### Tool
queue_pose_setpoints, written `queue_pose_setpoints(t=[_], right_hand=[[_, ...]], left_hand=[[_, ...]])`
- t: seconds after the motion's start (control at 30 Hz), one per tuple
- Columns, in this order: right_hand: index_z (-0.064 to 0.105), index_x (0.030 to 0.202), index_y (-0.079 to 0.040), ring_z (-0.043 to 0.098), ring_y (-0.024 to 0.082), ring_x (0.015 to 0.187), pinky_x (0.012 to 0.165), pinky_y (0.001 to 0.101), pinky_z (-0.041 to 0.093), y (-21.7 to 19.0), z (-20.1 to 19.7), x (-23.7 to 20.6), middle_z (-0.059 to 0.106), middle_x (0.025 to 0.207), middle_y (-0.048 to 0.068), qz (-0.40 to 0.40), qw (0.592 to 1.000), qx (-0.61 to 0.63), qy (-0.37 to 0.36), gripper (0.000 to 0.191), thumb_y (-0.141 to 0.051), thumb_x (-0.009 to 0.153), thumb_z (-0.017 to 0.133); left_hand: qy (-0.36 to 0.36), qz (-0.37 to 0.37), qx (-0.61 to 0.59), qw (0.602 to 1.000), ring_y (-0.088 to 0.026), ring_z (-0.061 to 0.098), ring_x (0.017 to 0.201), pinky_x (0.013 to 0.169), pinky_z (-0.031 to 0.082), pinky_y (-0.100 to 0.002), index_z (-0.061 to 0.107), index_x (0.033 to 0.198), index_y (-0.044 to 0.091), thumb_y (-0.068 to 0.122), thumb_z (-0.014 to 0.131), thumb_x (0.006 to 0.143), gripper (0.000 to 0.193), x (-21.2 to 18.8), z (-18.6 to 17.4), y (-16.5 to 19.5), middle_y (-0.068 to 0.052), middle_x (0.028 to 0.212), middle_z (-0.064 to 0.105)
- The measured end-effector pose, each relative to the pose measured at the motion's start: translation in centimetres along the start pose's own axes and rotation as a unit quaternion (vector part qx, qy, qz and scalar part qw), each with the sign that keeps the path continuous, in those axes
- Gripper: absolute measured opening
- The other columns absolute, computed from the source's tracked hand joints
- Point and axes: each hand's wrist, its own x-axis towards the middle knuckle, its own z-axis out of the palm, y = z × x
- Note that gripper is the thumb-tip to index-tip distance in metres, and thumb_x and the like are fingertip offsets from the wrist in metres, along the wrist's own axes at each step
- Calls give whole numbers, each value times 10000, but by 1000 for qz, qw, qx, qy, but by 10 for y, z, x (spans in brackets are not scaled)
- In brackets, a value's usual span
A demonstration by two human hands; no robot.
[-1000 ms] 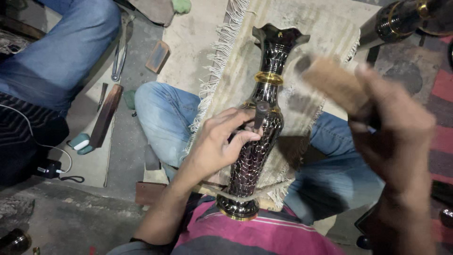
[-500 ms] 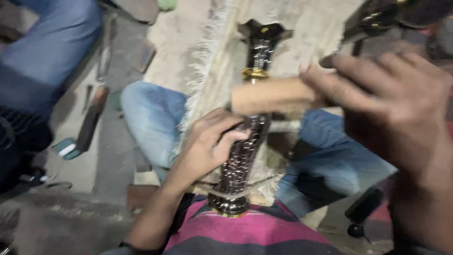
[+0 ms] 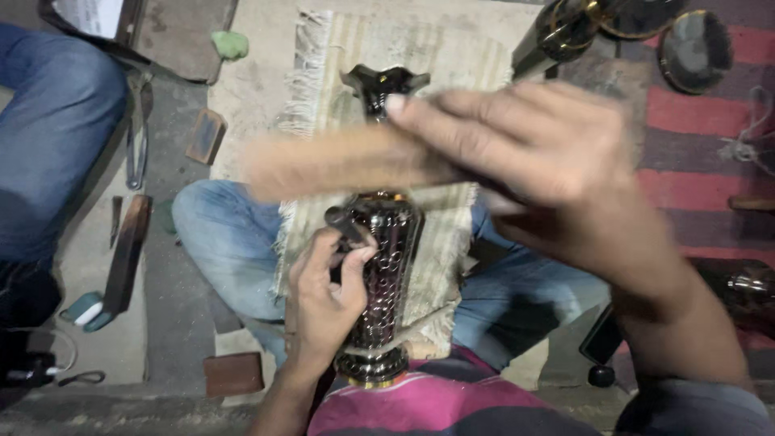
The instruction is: The person sits cross-legged on the floor holding a dark metal vase steady on a cloth-covered board while striking a small chisel with a wooden mallet to carve a pattern into the vase surface, repositioning the chisel repeatedly around the body of the vase.
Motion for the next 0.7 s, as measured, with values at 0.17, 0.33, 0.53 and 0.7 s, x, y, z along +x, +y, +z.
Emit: queue_pose_setpoints(t=[0.17, 0.33, 0.53, 0.7], right_hand=[[675, 1392, -209, 662, 200, 885, 738, 330, 515, -3, -11, 20, 710, 1159, 63, -1, 999, 32, 29, 524, -255, 882, 787], [695, 1339, -203, 657, 183, 871, 733, 320, 510, -11, -25, 35, 710, 1134, 18, -6, 999, 6, 45, 514, -229, 829, 755], [679, 1399, -183, 645, 165, 895, 760, 295, 508, -17, -12, 39, 696, 1183, -2, 0, 998, 35, 57, 514, -149, 893, 763], [645, 1408, -218, 632, 173, 806, 714, 325, 524, -15, -17, 50, 690, 1110, 6, -89, 995, -11, 36, 565, -182, 857, 762]], left_hand=[[62, -12, -47, 997, -134, 739, 888, 809, 593, -255, 579, 1118, -31, -57, 644, 952, 180, -9, 15, -9, -95, 992, 752], [108, -2, -1, 994, -122, 724, 845, 772, 566, -239, 570, 1115, -24, -71, 640, 954, 182, -18, 24, -13, -88, 951, 747], [120, 9, -29, 992, -109, 707, 831, 756, 567, -233, 543, 1105, -13, -26, 659, 983, 169, -19, 28, -14, -75, 952, 728], [139, 10, -46, 989, -98, 658, 841, 743, 531, -227, 554, 1145, -16, -1, 675, 997, 191, -23, 33, -19, -70, 967, 712]])
